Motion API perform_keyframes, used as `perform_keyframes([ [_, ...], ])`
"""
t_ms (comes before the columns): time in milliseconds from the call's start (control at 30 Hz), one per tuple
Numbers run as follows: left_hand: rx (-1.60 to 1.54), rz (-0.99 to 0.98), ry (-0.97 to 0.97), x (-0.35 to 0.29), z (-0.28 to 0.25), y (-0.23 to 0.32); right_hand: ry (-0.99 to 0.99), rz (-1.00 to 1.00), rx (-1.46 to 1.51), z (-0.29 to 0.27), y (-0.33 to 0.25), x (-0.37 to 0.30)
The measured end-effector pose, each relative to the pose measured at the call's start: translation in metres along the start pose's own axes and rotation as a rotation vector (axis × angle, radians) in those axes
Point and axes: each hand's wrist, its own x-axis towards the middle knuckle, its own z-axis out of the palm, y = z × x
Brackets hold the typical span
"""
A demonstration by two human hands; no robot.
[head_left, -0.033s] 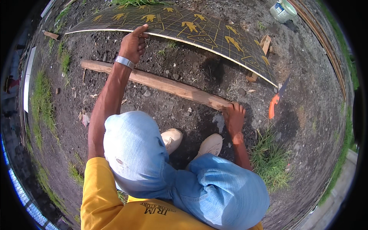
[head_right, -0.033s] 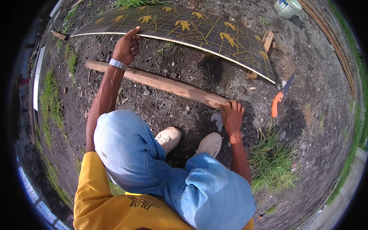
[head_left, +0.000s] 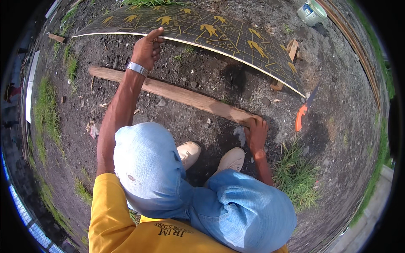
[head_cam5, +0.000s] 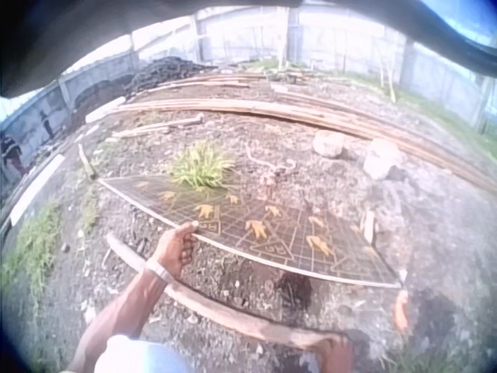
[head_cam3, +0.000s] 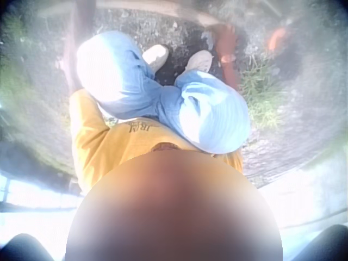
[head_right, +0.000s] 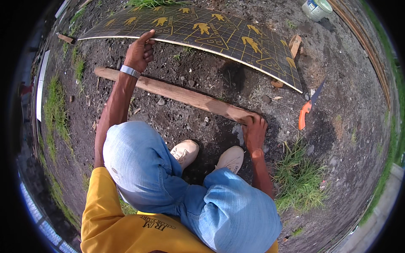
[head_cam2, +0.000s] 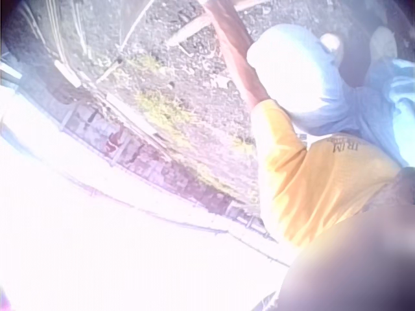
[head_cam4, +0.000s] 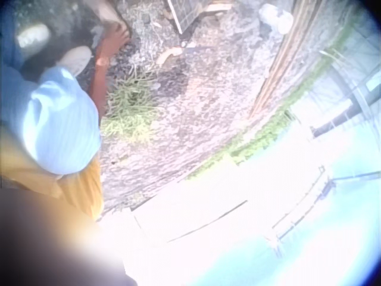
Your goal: The person kneels on the ground and positions a patterned tile on wooden supports. They then use a hammer to drive nails into the tile at multiple points along its edges to secure it in place.
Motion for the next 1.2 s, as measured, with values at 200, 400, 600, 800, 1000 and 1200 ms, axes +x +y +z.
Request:
perform_keyframes([
  [200,-0.010,-0.046,0.043,-0.003,-0.007,-0.021,0.118,0.007,-0.018,0.010,-0.027,-0.061],
  [400,-0.013,-0.068,0.034,-0.003,-0.014,-0.033,-0.108,0.119,-0.114,0.001,-0.015,-0.006],
  [600,-0.018,-0.067,0.025,-0.001,-0.022,-0.039,0.099,0.004,-0.135,0.020,-0.023,-0.037],
  [800,-0.042,-0.111,0.014,0.005,-0.024,-0.042,0.168,-0.021,-0.220,0.041,-0.021,-0.065],
  [1000,-0.050,-0.124,0.045,0.001,-0.021,-0.041,0.194,-0.068,-0.272,0.032,-0.024,-0.062],
  [1200,-0.029,-0.119,0.071,0.000,-0.018,-0.038,0.103,0.027,-0.128,0.014,-0.012,-0.021],
])
